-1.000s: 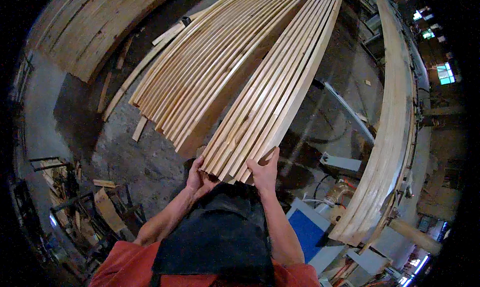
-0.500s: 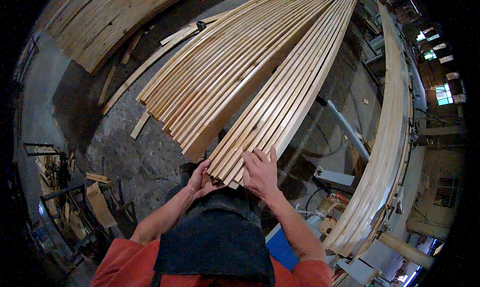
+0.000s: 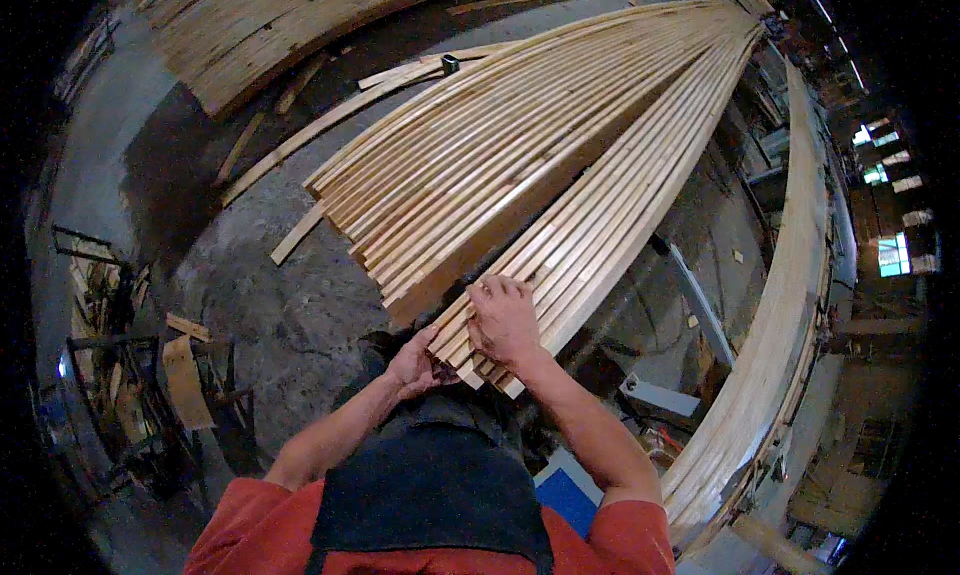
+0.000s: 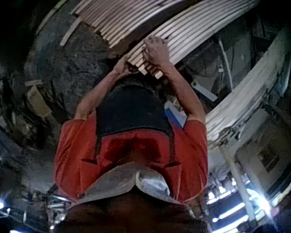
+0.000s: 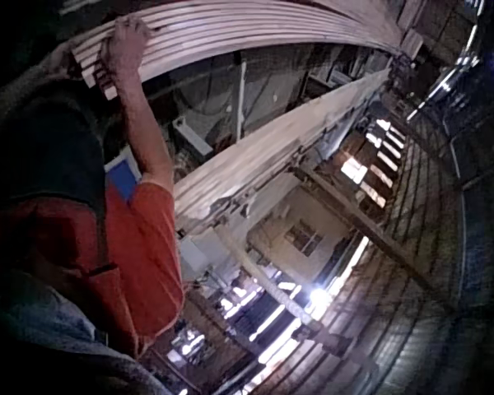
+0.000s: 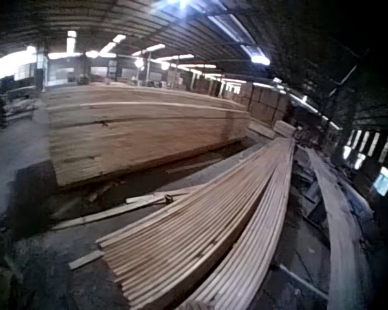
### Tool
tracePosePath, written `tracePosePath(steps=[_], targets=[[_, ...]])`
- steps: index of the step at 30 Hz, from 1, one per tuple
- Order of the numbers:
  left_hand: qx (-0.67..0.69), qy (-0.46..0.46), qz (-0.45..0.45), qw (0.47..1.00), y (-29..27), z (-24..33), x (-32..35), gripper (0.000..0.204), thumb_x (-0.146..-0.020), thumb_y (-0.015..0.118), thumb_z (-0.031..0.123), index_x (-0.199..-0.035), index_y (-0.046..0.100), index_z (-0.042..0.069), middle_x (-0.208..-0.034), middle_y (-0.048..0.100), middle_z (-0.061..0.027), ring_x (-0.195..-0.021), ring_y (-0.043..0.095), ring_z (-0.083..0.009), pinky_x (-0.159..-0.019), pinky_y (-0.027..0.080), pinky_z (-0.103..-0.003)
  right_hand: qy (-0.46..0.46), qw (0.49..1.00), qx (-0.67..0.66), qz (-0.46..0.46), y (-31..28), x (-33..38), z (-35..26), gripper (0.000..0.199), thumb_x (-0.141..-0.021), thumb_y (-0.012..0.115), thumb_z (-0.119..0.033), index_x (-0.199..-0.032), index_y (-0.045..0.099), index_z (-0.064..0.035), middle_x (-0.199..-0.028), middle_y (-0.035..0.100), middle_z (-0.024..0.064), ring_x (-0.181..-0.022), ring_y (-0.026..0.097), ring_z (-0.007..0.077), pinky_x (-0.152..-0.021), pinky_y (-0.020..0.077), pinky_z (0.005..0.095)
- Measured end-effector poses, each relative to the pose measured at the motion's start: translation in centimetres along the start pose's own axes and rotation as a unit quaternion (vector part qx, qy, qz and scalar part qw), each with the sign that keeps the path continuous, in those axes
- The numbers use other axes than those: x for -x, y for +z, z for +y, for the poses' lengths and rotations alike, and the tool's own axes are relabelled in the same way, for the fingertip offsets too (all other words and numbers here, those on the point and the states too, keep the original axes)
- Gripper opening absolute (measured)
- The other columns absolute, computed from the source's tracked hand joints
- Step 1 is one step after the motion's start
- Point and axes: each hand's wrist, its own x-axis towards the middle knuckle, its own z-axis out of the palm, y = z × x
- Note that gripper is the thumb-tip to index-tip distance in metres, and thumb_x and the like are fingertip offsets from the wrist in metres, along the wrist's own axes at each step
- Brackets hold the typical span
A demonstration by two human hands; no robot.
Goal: The person walks through a warehouse and picks up bundles of long wooden planks from a metal rack. They carry the planks to a large stack and place them on top, repeating this process multiple times to organize the wood.
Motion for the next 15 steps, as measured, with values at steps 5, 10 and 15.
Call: tracePosePath(steps=[5,10,15], targets=[[-0.04,-0.011,0.006,0.999,-0.4,0.1,0.1,0.058,-0.095,0.052,0.057,-0.135,0.051,0.016,-0.124,0.06,-0.0085,-0.108,0.06,-0.0235,-0.088,0.052,-0.047,-0.126,0.967,-0.092,-0.2,3.7,-2.6,1.3,0.055,-0.078,0.063,-0.034,-0.127,0.06,-0.0093,-0.124,0.062,0.0145,-0.124,0.053,0.0286,-0.111,0.0318,0.0474],[-0.083,0.036,0.216,0.972,-3.0,2.3,0.2,0.078,-0.088,0.056,0.068,-0.142,0.043,0.014,-0.137,0.051,-0.0106,-0.117,0.055,-0.0262,-0.094,0.048,-0.047,-0.118,0.97,-0.123,-0.174,3.0,-3.1,0.4,0.062,-0.082,0.061,-0.047,-0.128,0.06,-0.0061,-0.111,0.066,0.0163,-0.113,0.056,0.0327,-0.11,0.0333,0.0452],[0.016,0.159,0.189,0.969,-3.8,6.4,-1.6,0.082,-0.087,0.06,0.066,-0.145,0.039,0.012,-0.145,0.043,-0.0119,-0.129,0.046,-0.0298,-0.097,0.046,-0.049,-0.1,0.973,-0.155,-0.137,2.8,-2.9,-0.1,0.064,-0.085,0.062,-0.052,-0.126,0.061,-0.0028,-0.11,0.066,0.0186,-0.112,0.056,0.0359,-0.108,0.0352,0.045]])
